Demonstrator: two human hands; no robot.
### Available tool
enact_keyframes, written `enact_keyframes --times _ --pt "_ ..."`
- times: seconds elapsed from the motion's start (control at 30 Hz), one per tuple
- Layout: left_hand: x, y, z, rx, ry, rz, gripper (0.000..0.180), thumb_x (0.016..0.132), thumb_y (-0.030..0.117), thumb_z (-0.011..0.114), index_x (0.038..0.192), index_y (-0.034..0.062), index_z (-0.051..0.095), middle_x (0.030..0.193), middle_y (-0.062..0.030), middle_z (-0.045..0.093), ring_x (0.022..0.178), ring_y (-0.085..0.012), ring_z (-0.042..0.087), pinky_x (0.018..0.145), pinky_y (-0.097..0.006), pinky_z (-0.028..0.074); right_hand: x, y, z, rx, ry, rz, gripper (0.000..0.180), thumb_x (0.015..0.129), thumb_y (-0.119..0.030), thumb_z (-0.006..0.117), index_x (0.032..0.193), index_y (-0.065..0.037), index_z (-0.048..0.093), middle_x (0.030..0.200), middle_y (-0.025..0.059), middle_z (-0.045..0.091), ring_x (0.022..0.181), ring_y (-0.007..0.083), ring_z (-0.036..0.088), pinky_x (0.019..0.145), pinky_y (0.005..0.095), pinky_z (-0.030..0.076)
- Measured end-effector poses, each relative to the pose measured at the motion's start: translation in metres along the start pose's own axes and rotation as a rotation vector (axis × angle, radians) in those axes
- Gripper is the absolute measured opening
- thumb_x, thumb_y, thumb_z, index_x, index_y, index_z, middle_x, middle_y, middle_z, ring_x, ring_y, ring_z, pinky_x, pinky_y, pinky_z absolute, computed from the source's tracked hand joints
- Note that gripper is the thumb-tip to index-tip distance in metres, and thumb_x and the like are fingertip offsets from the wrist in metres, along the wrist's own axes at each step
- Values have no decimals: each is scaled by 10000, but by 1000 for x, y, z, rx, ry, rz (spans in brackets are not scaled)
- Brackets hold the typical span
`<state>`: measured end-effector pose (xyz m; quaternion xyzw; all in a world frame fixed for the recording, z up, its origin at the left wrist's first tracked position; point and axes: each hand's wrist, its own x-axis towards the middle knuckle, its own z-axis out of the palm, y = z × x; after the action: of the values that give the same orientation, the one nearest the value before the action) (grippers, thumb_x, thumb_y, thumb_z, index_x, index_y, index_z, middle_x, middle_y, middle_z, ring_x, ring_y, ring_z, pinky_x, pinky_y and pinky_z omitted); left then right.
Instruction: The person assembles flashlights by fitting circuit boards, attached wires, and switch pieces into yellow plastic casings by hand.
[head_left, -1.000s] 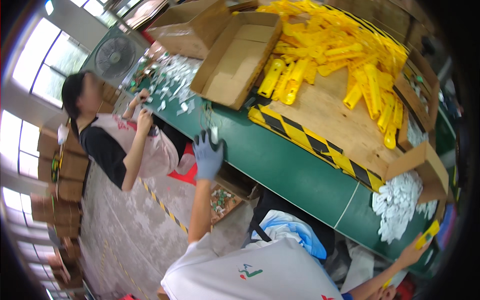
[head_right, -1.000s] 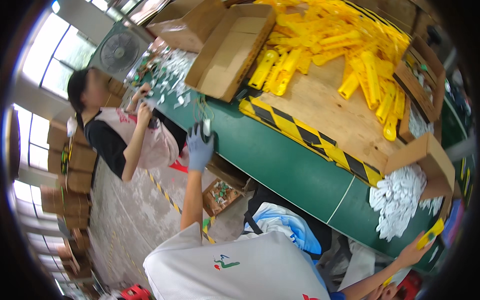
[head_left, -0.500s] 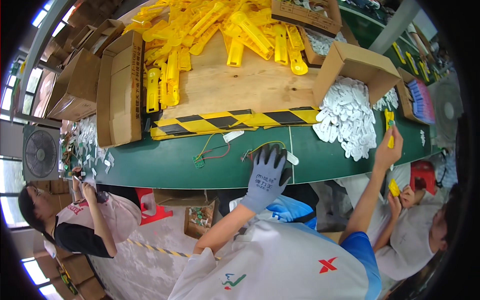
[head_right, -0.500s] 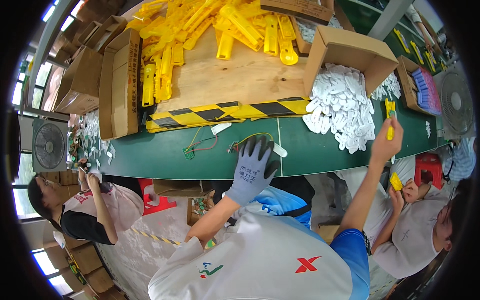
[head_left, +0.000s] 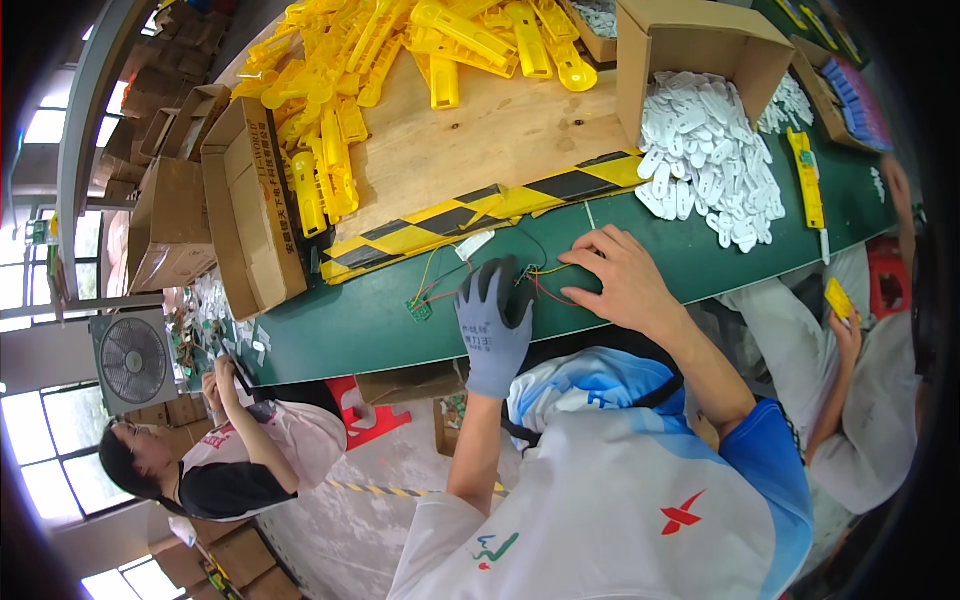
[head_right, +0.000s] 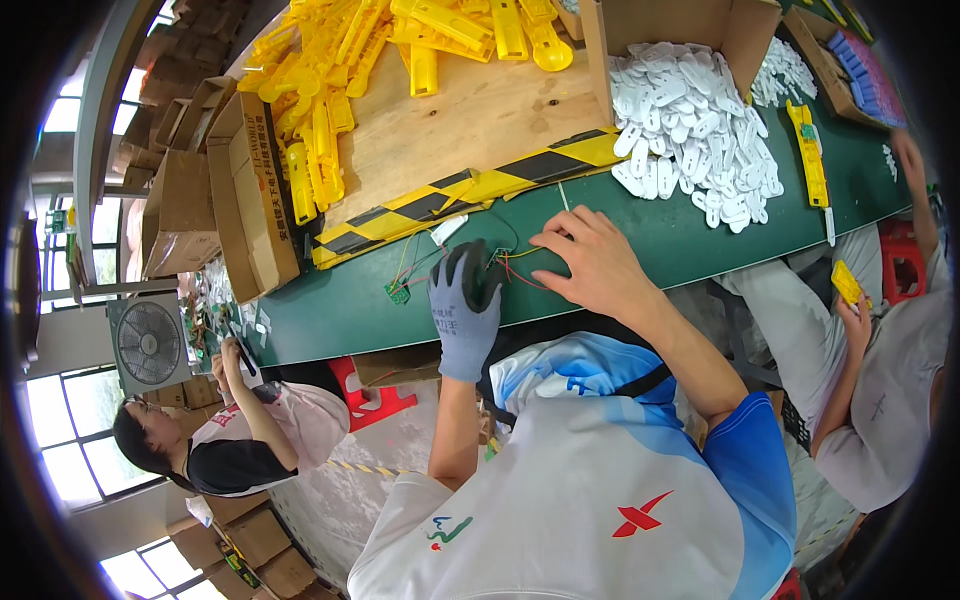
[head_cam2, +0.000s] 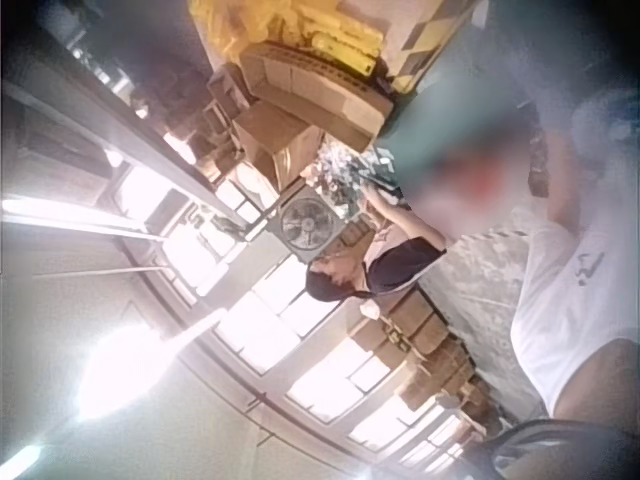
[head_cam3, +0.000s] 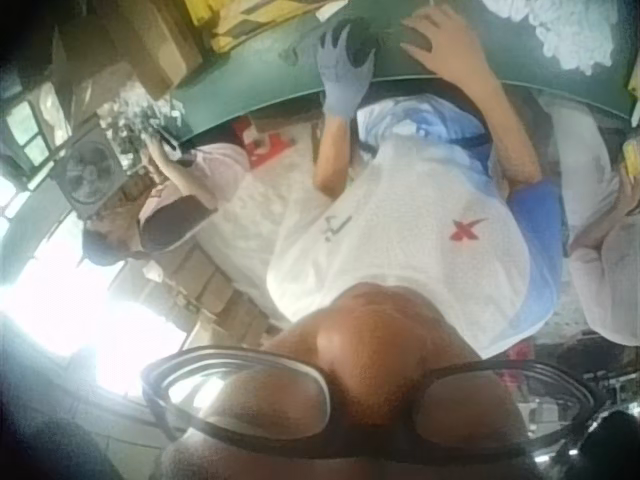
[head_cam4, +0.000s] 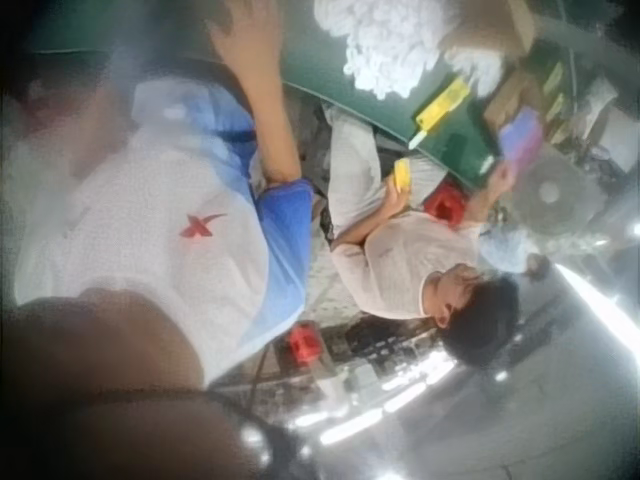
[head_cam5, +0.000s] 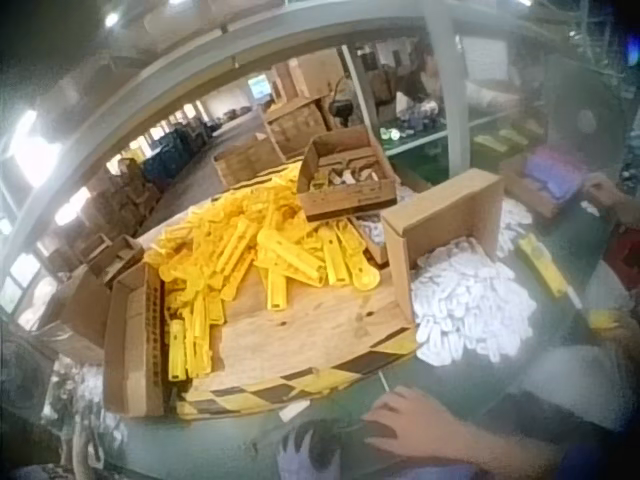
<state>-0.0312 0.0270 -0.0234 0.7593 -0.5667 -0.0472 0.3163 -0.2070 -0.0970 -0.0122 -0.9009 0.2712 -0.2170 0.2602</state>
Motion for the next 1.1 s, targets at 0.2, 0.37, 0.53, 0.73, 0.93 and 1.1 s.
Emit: enact_keyframes --times 0.2,0.37,0.53,0.73,0.93,1.1 --pt "-1 -17 4 -446 -56 -287 344 768 -5 702 1093 56 608 1136 -149 626 994 -305 609 874 -361 474 -7 -6 4 9 81 -21 388 710 -263 799 1029 -82 676 1029 39 592 979 238 543 857 374 435" --pt "3 -19 20 -1012 197 -399 199 841 -90 630 999 17 574 993 -56 632 860 -124 594 786 -263 480 -15 -6 9 18 88 -35 343 745 -219 755 1052 -89 670 945 51 604 916 249 561 835 369 433" --pt "14 -3 11 -997 289 -308 195 835 -67 666 902 46 522 1083 -111 635 758 -82 551 660 -207 445 -17 -20 2 47 4 -33 333 779 -150 705 1110 -130 680 836 41 598 753 249 589 715 359 460" --pt "40 -11 -19 -564 68 -123 345 734 65 821 969 54 569 951 -39 654 808 -116 567 733 -270 458 -17 -16 -31 401 -39 1 327 799 -91 639 1120 -127 688 753 64 588 591 252 581 548 360 465" --pt "60 9 -50 -265 -334 61 566 748 169 827 1220 43 541 1066 -139 682 995 -253 661 852 -345 516 17 -10 -83 384 -1 -139 241 689 -56 631 917 -76 705 716 81 646 627 263 625 546 339 473" --pt "68 11 -52 -76 -681 155 686 734 154 815 1324 51 481 1020 -124 677 946 -237 659 831 -345 518 57 -16 -97 343 -136 -270 174 697 -124 605 833 -76 703 750 84 682 687 290 651 630 371 500"
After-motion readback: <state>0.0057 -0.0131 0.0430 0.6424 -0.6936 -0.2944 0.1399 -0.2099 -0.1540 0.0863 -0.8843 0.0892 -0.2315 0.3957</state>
